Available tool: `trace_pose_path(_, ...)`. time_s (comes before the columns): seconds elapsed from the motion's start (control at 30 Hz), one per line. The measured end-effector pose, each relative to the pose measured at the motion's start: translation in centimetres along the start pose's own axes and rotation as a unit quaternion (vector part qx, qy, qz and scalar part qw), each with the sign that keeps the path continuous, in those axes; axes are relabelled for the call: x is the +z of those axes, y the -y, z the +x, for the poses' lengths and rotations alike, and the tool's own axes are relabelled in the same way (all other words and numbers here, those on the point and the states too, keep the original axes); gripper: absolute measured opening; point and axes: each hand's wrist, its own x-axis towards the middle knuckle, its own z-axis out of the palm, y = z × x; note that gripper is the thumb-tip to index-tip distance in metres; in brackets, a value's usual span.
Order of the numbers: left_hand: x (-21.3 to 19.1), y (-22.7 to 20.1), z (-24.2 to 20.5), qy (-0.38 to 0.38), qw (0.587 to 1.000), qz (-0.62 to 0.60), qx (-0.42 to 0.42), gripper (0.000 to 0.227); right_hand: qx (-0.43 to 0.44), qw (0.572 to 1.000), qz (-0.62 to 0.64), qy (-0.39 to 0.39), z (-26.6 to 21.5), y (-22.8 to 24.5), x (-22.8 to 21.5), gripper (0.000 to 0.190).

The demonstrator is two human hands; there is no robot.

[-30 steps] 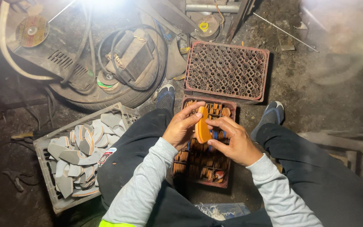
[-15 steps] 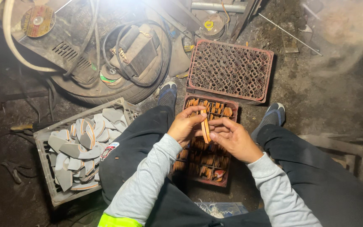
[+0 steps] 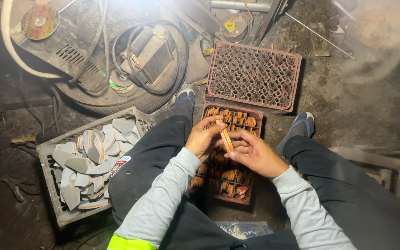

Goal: The person sits on the floor and sorts orange brake pads from a crate, peeling off paper labels and placing the pads into a perforated tray. They handle the pads one at a time, occasionally inspecting them before arranging them in the tray.

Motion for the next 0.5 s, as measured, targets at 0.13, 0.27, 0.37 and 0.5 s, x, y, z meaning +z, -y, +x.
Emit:
trace_pose_path(0.13, -0.1, -0.4, -0.3, 0.028, 1.0, -0.01, -0.005, 0.04, -0.03, 0.997, -0.057, -0.031, -0.3, 0.5, 0.2, 0.052)
trace_pose_path(0.27, 0.3, -0.6, -0.8, 0.041, 0.999, -0.014, -0.015, 0.039, -0.071, 0.987, -0.129, -0.062, -0.5, 0.4, 0.4, 0.05)
trace_pose_path(0.37, 0.5, -0.5, -0.9, 0.063, 0.997, -0.045, -0.022, 0.038, -0.101, 0.982, -0.142, -0.067, -0.5, 0.3, 0.3, 0.048)
trace_pose_path(0.5, 0.4, -0.6, -0.8, 0.049, 0.997, -0.05, -0.02, 0.035, -0.1, 0.983, -0.139, -0.062, -0.5, 0.2, 0.4, 0.051)
